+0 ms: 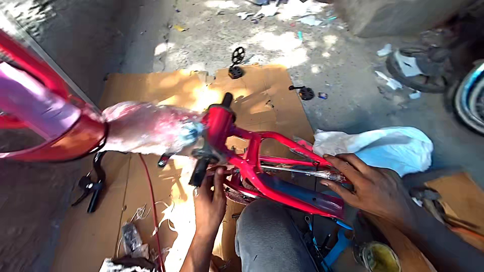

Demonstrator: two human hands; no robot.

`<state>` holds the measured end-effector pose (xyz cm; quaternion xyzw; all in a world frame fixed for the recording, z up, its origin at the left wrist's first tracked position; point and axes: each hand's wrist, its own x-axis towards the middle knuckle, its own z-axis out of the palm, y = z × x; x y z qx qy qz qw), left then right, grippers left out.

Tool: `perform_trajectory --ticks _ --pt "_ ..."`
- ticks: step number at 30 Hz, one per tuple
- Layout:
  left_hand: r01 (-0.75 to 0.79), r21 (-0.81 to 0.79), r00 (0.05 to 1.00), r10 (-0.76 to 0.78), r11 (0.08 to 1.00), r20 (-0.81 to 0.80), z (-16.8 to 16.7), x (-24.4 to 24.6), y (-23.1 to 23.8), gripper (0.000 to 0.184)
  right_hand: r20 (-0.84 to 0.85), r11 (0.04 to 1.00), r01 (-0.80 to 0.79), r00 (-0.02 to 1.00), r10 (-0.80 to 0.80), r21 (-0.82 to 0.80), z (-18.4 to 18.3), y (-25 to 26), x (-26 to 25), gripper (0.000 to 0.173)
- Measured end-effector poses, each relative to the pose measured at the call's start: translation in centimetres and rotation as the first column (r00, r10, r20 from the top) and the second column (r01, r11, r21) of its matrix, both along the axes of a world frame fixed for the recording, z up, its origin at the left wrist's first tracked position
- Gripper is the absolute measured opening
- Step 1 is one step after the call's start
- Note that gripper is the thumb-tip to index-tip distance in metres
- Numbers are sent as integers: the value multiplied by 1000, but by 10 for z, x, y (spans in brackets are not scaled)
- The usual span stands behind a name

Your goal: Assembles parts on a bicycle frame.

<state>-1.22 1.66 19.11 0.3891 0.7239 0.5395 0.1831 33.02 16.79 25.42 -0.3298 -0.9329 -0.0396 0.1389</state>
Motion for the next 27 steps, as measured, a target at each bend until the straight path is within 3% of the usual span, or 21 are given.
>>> perform_trajectory --ticks 2,5,12,15,18,20,23,27 --pt "1 54 1000 0 999 -24 -3 2 -2 29 -41 1000 -24 999 23 -10 3 -13 10 51" --pt "22 -3 986 -22 1000 -165 -1 5 3 33 -74 998 -65 995 63 -17 4 -30 20 39" --pt "106 -180 930 -161 978 -330 16 -5 22 25 -91 994 -102 991 98 -43 -6 -42 15 37" --pt "130 -118 914 -165 984 -369 13 -1 11 26 -115 996 -71 991 65 -52 -13 -40 15 36" --pt "137 -50 940 -146 989 -309 7 7 3 28 -120 993 -58 992 45 -102 -14 -39 14 36" --pt "130 -9 963 -128 992 -237 4 13 1 37 -125 989 -66 991 49 -136 -16 -39 12 35" --pt "154 -49 975 -159 987 -155 4 19 -4 73 -144 983 -82 988 58 -166 -19 -37 11 34" --pt "103 -85 953 -123 991 -277 -6 21 6 80 -168 977 -93 984 61 -192 -22 -34 13 35"
